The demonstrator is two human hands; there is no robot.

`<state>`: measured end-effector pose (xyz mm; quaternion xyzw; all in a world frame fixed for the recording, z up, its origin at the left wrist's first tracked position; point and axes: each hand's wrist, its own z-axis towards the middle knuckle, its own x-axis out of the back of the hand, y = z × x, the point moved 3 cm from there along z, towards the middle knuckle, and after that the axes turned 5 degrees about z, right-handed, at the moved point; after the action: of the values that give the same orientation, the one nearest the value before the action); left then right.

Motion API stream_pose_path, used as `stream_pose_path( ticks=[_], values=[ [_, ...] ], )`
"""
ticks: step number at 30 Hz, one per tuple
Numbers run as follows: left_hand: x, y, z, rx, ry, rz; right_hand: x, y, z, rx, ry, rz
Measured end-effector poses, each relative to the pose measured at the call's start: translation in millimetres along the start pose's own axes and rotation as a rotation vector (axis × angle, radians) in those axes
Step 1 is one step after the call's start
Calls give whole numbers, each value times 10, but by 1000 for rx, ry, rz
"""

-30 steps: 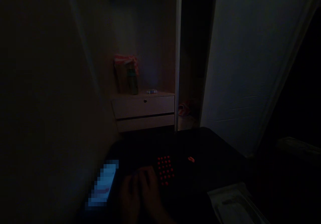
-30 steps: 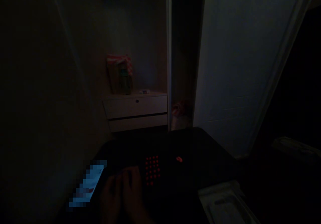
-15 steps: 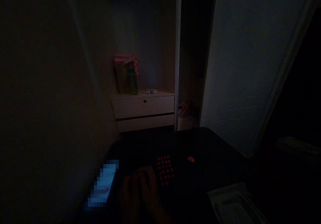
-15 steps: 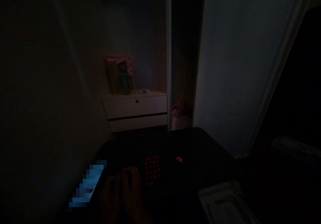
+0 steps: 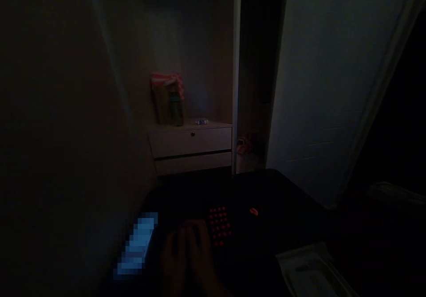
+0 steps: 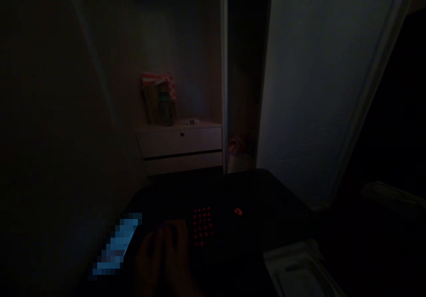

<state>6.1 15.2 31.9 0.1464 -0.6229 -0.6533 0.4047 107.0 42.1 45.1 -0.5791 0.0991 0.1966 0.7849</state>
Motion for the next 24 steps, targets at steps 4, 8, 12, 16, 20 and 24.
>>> stream_pose_path(
  ticks=[4,8,12,16,20,24],
  values=[
    [-22,-49,11,16,-14,24,22,76,-10,17,30,15],
    [-50,-128,15,31,-23,7,65,297,-36,-18,96,7],
    [-50,-143,10,22,5,0,92,512,-46,-52,123,17],
    [-43,-46,-3,39,-15,14,107,589,-38,-85,119,46],
    [-37,16,-16,53,-54,31,91,519,-39,-59,55,50],
    [-31,-3,-22,84,-66,36,50,370,-23,-43,27,18]
  ],
)
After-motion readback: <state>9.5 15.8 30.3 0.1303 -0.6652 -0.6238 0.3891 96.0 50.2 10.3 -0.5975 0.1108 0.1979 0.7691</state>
